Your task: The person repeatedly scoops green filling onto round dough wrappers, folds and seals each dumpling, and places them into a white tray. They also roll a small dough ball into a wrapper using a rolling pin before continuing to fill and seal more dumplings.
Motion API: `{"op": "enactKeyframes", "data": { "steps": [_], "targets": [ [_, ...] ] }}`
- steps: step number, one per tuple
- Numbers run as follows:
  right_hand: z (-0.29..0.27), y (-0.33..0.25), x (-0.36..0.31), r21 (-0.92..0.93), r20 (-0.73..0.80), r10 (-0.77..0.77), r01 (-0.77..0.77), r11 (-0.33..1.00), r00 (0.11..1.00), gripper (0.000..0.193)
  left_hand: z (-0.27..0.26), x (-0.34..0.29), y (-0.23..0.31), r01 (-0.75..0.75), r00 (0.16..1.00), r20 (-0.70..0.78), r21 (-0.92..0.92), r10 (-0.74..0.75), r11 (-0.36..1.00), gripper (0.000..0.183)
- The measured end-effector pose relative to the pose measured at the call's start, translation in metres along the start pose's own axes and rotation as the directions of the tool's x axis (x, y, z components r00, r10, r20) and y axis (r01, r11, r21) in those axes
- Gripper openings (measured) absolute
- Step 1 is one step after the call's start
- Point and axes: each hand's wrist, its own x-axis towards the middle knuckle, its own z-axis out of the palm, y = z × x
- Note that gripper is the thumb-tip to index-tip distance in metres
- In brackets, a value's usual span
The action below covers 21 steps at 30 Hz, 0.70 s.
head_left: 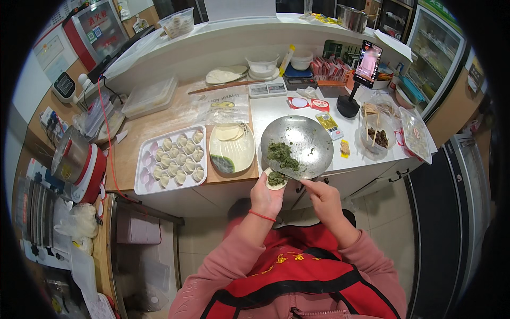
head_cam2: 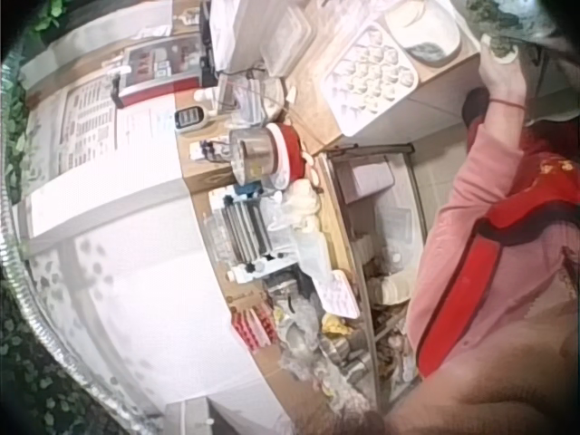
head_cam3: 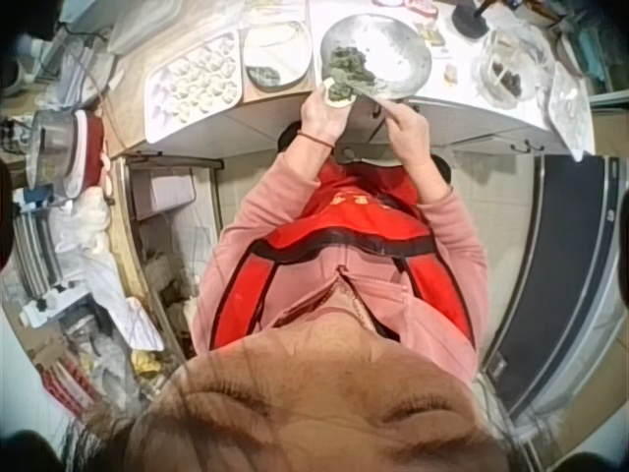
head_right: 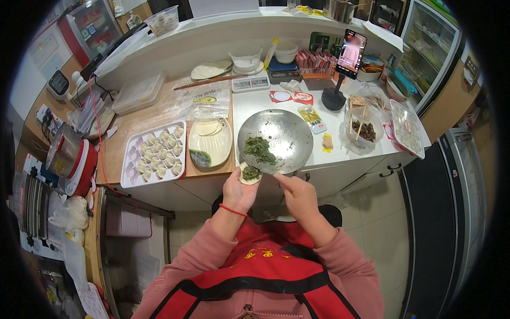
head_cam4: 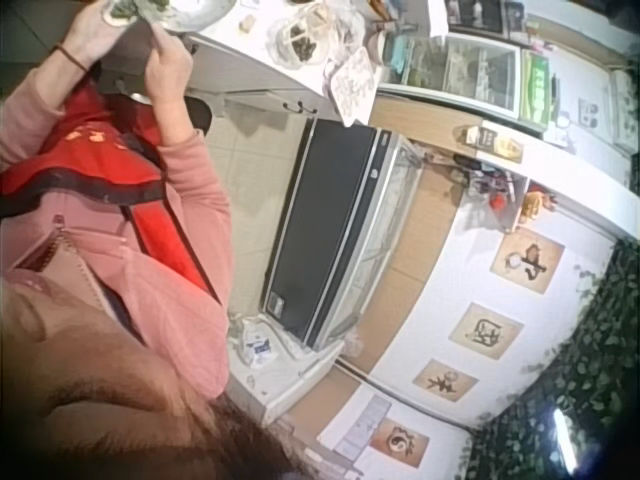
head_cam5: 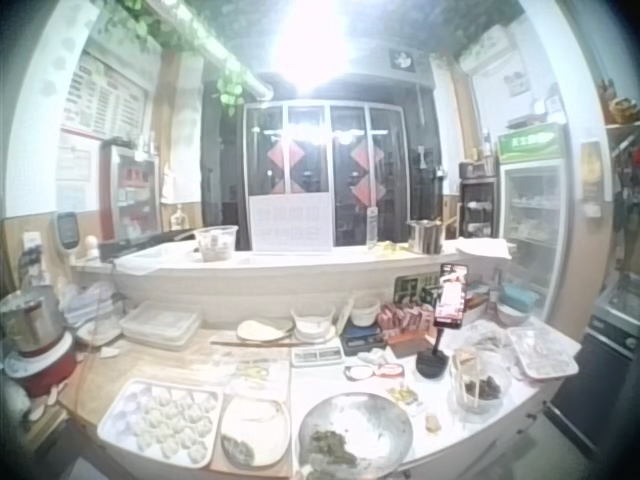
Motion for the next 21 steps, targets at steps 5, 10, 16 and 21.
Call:
{"op": "enactKeyframes", "data": {
  "steps": [5,10,16,21],
  "targets": [
    [0.016,-0.008,-0.022,-0.248,-0.029,-0.260,0.245,0.937,0.965,0.048,-0.007,0.000,-0.004,0.030,0.999,-0.041,-0.035,-0.032,0.999,0.040],
    [0.016,-0.008,-0.032,-0.344,0.062,-0.249,0.255,0.904,0.966,0.047,-0.019,0.005,-0.003,0.048,0.996,-0.067,-0.044,-0.051,0.998,0.035],
    [-0.004,-0.013,-0.027,-0.067,-0.015,-0.142,0.141,0.988,0.990,0.041,-0.024,0.006,0.008,0.048,0.998,-0.043,-0.058,-0.050,0.997,0.032],
    [0.003,-0.016,-0.019,-0.173,0.010,-0.207,0.205,0.963,0.978,0.036,-0.024,-0.001,0.008,0.075,0.997,-0.025,-0.007,-0.075,0.997,0.030]
  ]
}}
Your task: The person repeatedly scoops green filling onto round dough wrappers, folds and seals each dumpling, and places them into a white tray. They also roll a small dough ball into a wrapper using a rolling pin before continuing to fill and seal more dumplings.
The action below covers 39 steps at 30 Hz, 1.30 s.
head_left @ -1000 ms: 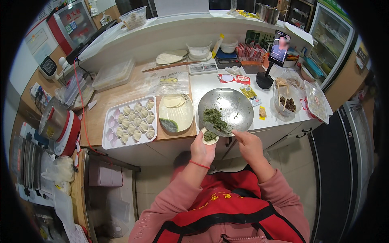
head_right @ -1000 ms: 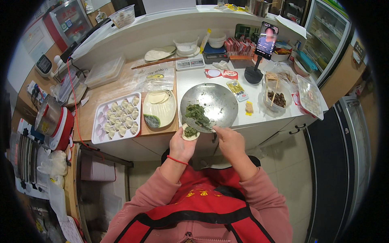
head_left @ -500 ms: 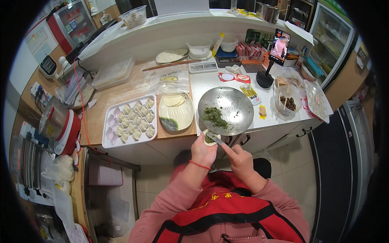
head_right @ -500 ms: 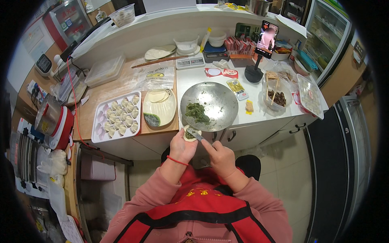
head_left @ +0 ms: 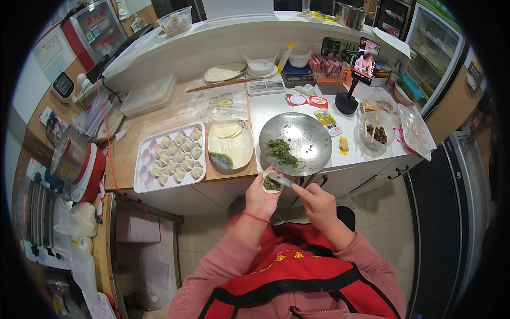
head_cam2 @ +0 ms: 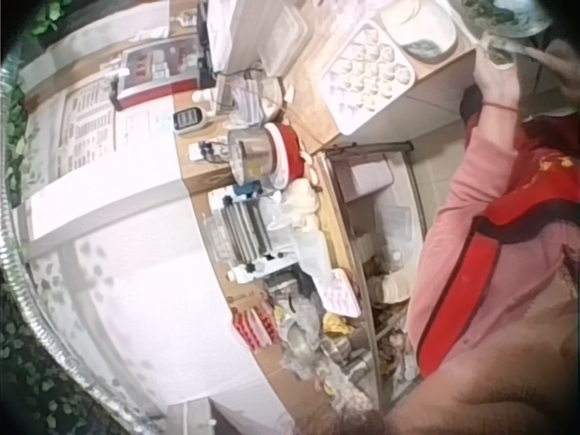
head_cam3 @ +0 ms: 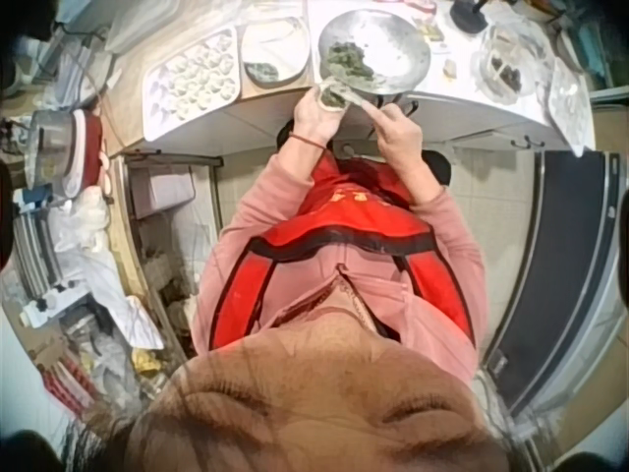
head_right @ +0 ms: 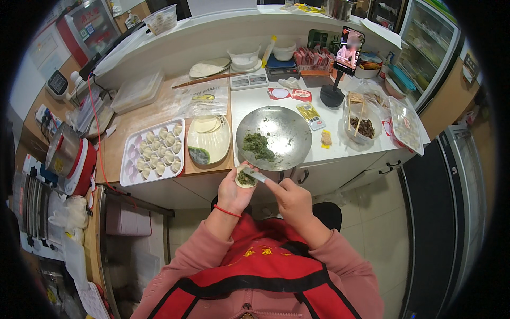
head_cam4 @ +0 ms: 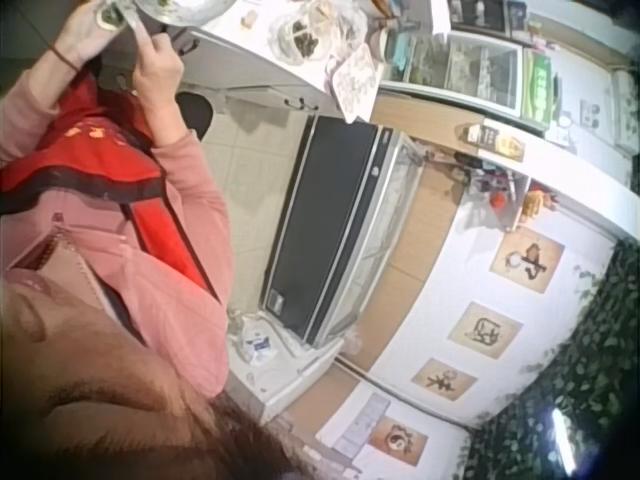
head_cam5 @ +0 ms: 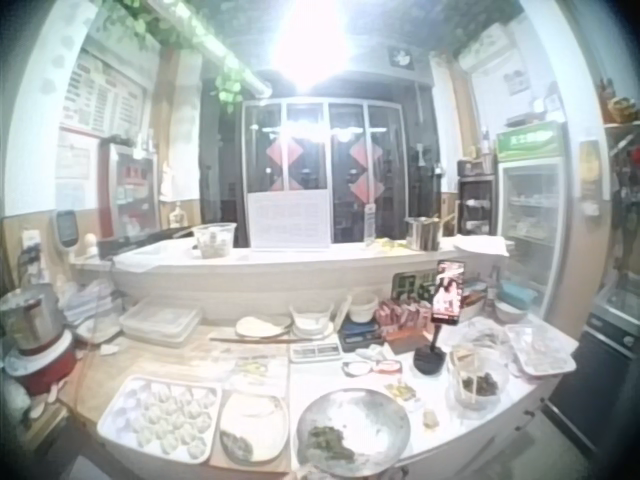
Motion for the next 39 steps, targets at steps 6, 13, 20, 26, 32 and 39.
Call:
{"op": "enactKeyframes", "data": {
  "steps": [6,13,20,26,32,39],
  "targets": [
    [-0.007,0.001,0.000,0.228,-0.007,0.093,-0.089,0.970,0.996,0.030,-0.007,0.000,0.009,0.037,0.996,0.077,-0.030,-0.035,0.999,0.031],
    [-0.053,0.016,0.024,0.383,0.413,0.276,-0.441,0.812,0.868,0.022,-0.004,-0.009,0.010,0.143,0.981,0.097,0.203,-0.166,0.969,0.035],
    [-0.053,0.013,0.030,0.277,0.351,0.214,-0.319,0.906,0.912,0.023,-0.003,-0.012,0.009,0.137,0.956,0.177,0.428,-0.232,0.893,0.037],
    [-0.045,0.020,0.023,0.353,0.318,0.261,-0.369,0.860,0.912,0.021,-0.003,-0.009,0.006,0.096,0.970,0.172,0.371,-0.169,0.924,0.038],
    [-0.026,0.018,0.015,0.394,0.477,0.453,-0.644,0.656,0.753,0.022,0.001,-0.010,0.003,0.125,0.963,0.192,0.307,-0.190,0.943,0.039],
    [-0.040,0.011,0.009,0.629,0.435,0.331,-0.546,0.554,0.837,0.034,0.003,-0.011,0.008,0.111,0.990,0.068,0.160,-0.123,0.981,0.035]
  ]
}}
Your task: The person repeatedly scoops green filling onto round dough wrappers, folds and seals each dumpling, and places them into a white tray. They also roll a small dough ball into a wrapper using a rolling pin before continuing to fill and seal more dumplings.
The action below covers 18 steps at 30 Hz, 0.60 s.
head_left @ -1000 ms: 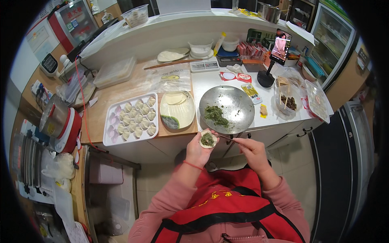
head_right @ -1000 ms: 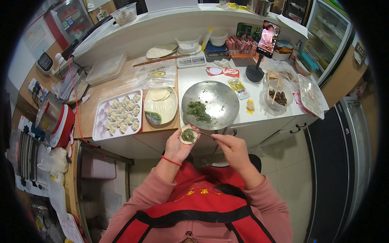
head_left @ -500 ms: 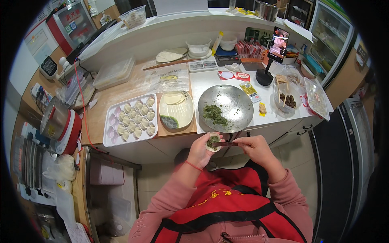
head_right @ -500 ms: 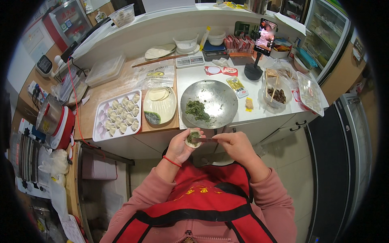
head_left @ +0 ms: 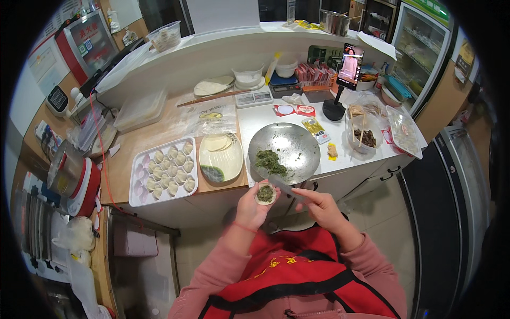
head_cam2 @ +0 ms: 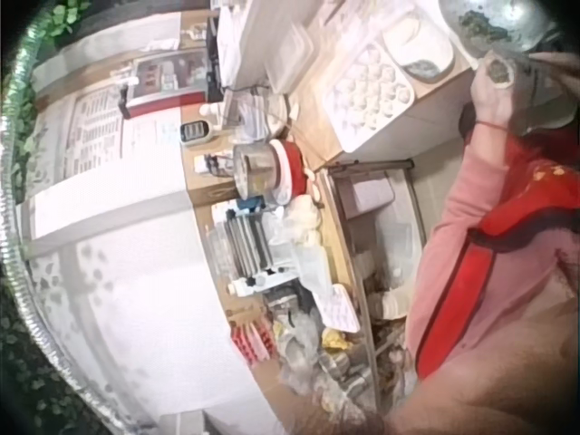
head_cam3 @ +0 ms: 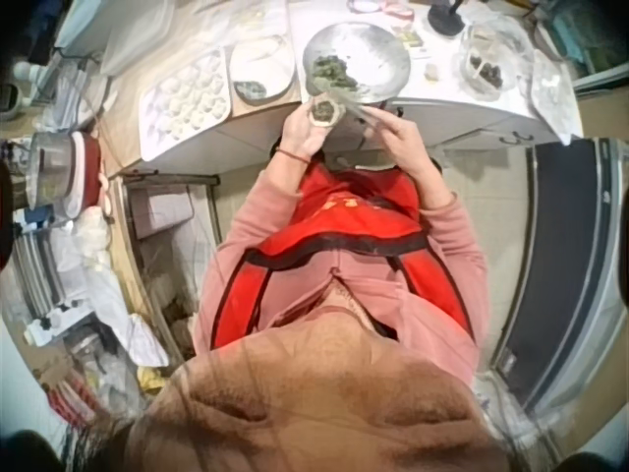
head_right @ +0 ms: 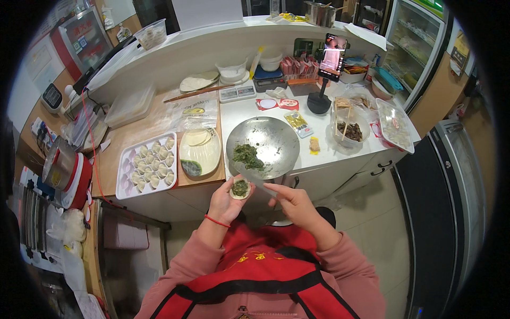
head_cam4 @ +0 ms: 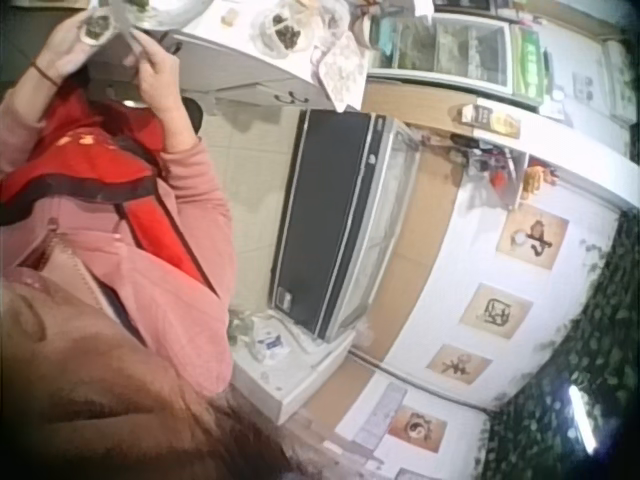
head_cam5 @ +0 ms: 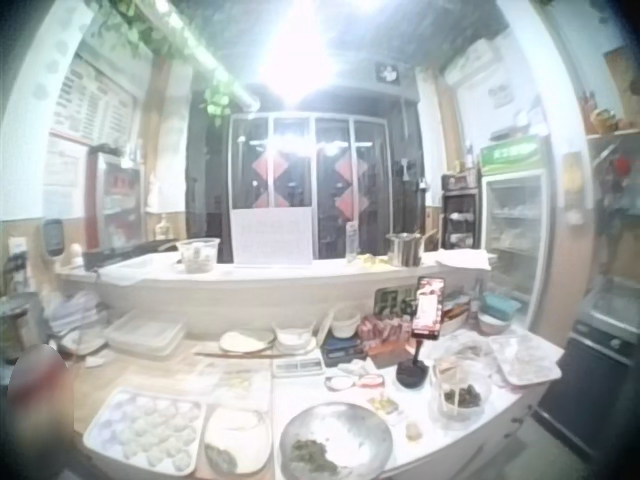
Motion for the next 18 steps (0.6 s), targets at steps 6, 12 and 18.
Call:
{"op": "enactKeyframes", "data": {
  "steps": [6,12,18],
  "targets": [
    [0.022,0.014,0.014,-0.448,-0.052,-0.518,0.444,0.776,0.854,0.033,0.006,-0.010,-0.009,0.146,0.965,0.220,-0.012,-0.140,0.989,0.037],
    [0.026,0.022,0.020,-0.421,-0.176,-0.577,0.469,0.776,0.797,0.016,0.020,-0.025,-0.012,0.252,0.931,0.263,0.036,-0.252,0.967,0.035],
    [0.022,0.012,0.019,-0.350,-0.220,-0.551,0.462,0.815,0.805,0.012,0.040,-0.044,-0.015,-0.140,0.925,0.370,0.543,-0.086,0.828,0.045]
  ]
}}
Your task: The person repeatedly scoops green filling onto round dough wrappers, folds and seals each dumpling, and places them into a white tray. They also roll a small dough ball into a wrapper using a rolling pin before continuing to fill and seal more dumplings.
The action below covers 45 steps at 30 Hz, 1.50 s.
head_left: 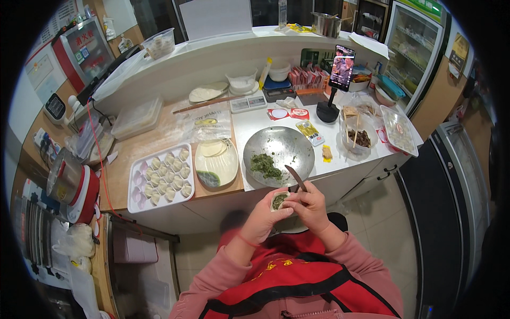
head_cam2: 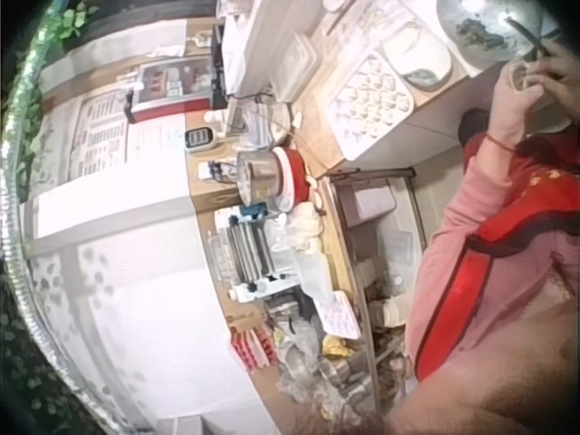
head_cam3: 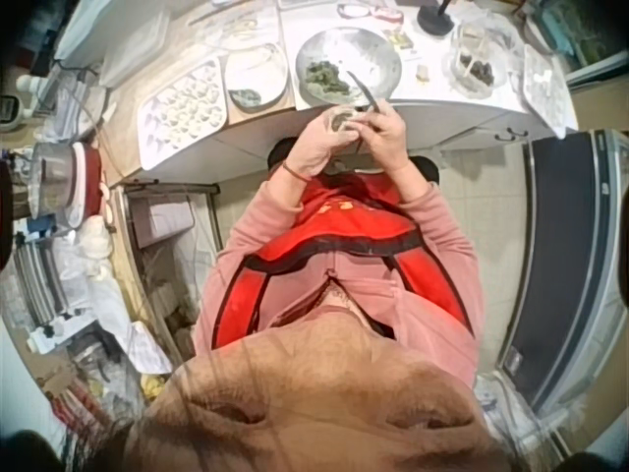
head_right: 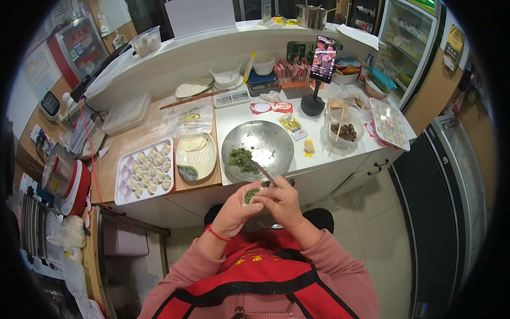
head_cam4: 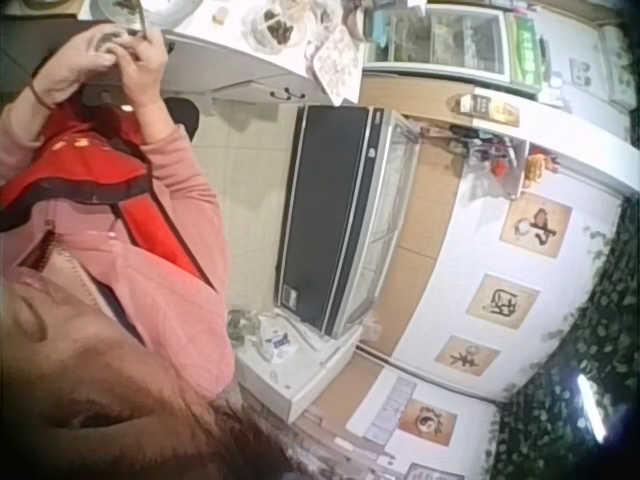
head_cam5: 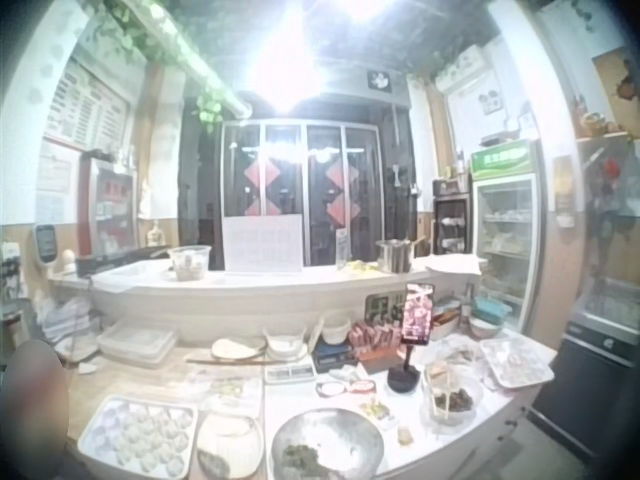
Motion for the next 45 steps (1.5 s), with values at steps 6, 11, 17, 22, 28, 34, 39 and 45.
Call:
{"op": "enactKeyframes", "data": {
  "steps": [6,11,17,22,28,34,39,45],
  "targets": [
    [0.000,-0.014,0.009,0.120,-0.017,0.006,-0.004,0.993,1.000,0.010,0.011,-0.006,0.011,-0.133,0.991,0.058,0.315,0.120,0.940,0.045],
    [-0.004,-0.032,0.012,0.180,-0.010,0.116,-0.112,0.977,0.993,0.015,0.011,-0.010,0.020,-0.167,0.985,0.100,0.410,0.138,0.897,0.047],
    [-0.006,-0.041,0.016,0.280,0.057,0.108,-0.120,0.953,0.992,0.013,0.013,-0.011,0.027,-0.296,0.954,0.140,0.558,0.264,0.775,0.066],
    [-0.006,-0.043,0.016,0.379,0.071,0.101,-0.121,0.917,0.992,0.012,0.009,-0.012,0.031,-0.326,0.945,0.225,0.618,0.237,0.715,0.079],
    [-0.013,-0.049,0.013,0.465,0.152,0.319,-0.352,0.813,0.936,0.006,0.002,-0.003,0.035,-0.522,0.853,0.334,0.536,0.401,0.664,0.074],
    [-0.008,-0.055,0.013,0.526,0.147,0.360,-0.381,0.760,0.921,0.005,0.006,0.008,0.039,-0.703,0.695,0.524,0.641,0.493,0.309,0.051],
    [-0.006,-0.058,0.014,0.524,0.124,0.325,-0.340,0.781,0.938,0.004,0.012,0.004,0.037,-0.676,0.697,0.464,0.679,0.547,0.286,0.042],
    [-0.008,-0.059,0.015,0.339,0.101,0.201,-0.224,0.914,0.974,0.013,0.003,-0.001,0.028,-0.557,0.749,0.359,0.797,0.557,0.234,0.033]
  ]
}}
